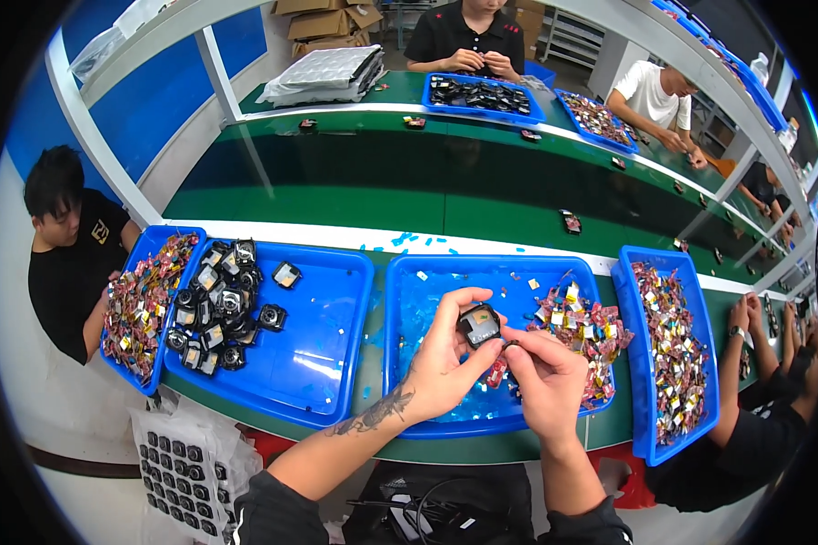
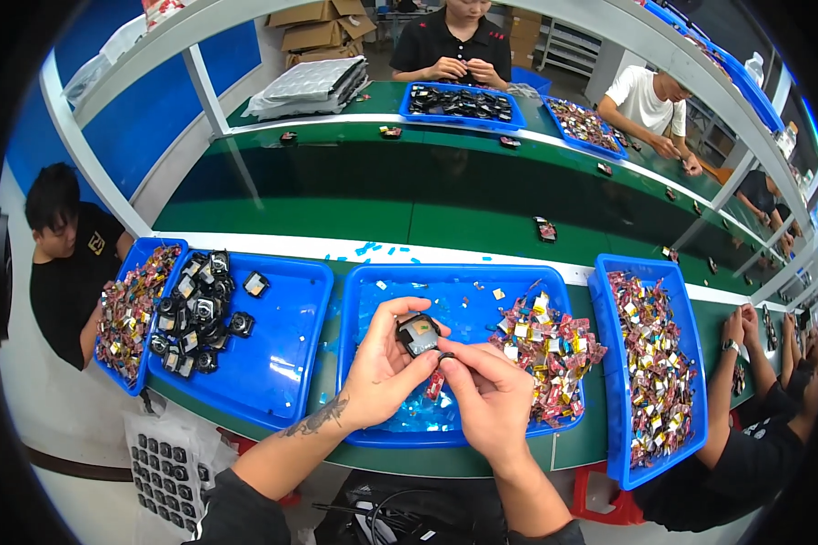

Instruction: Assembling small electronic parts by inserting internal components into plastic housings at a factory workbench.

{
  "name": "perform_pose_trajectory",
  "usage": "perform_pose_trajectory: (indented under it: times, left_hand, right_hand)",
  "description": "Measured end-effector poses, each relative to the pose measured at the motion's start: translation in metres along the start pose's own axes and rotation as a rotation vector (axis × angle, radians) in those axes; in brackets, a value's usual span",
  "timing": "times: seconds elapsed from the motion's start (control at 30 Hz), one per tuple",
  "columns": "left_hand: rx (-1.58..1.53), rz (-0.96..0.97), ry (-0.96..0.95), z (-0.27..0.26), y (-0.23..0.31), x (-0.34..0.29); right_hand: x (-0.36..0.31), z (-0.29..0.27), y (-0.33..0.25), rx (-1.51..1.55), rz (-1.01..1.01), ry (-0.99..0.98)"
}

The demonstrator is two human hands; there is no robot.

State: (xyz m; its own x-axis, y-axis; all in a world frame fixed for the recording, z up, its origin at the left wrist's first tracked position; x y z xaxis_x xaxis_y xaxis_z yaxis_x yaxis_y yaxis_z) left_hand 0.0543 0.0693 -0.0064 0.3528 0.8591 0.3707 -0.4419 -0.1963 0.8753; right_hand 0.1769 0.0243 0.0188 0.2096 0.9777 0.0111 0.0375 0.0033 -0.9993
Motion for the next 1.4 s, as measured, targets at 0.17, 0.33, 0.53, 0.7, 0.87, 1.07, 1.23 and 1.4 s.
perform_pose_trajectory:
  times: [0.17,0.33,0.53,0.7,0.87,1.07,1.23,1.4]
  left_hand:
    - [-0.015,-0.015,-0.002,0.001,0.003,-0.002]
    - [-0.022,0.04,0.086,-0.006,0.004,-0.002]
    - [-0.003,-0.045,0.046,-0.01,-0.006,0.001]
    - [-0.005,-0.132,0.055,-0.011,-0.009,-0.001]
    - [-0.155,-0.185,0.044,-0.012,-0.008,0.001]
    - [-0.322,-0.3,0.084,-0.004,-0.016,-0.008]
    - [-0.207,-0.186,0.011,-0.002,-0.01,-0.004]
    - [-0.163,-0.145,-0.02,0.002,-0.008,-0.004]
  right_hand:
    - [0.001,-0.003,-0.007,-0.061,-0.136,-0.006]
    - [0.006,-0.011,-0.026,-0.141,-0.109,0.026]
    - [0.006,0.009,-0.031,-0.458,-0.096,0.014]
    - [0.01,0.004,-0.027,-0.406,-0.128,0.12]
    - [0.012,0.0,-0.022,-0.329,-0.094,0.136]
    - [0.007,0.001,-0.019,-0.233,-0.048,0.091]
    - [0.008,0.003,-0.024,-0.215,-0.038,0.076]
    - [0.007,0.002,-0.028,-0.199,-0.064,0.084]
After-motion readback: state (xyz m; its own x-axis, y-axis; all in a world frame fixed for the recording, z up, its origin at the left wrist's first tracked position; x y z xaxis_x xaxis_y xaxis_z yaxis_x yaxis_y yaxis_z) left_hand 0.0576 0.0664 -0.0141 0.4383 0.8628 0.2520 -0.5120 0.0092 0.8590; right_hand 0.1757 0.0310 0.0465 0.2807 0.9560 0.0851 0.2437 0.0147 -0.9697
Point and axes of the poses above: each hand's wrist, its own x-axis towards the middle knuckle, its own z-axis out of the palm, y = z × x, the point moved 8 cm from there along x, towards the middle knuckle, and after that the axes turned 11 degrees about z, right-handed, at the moved point
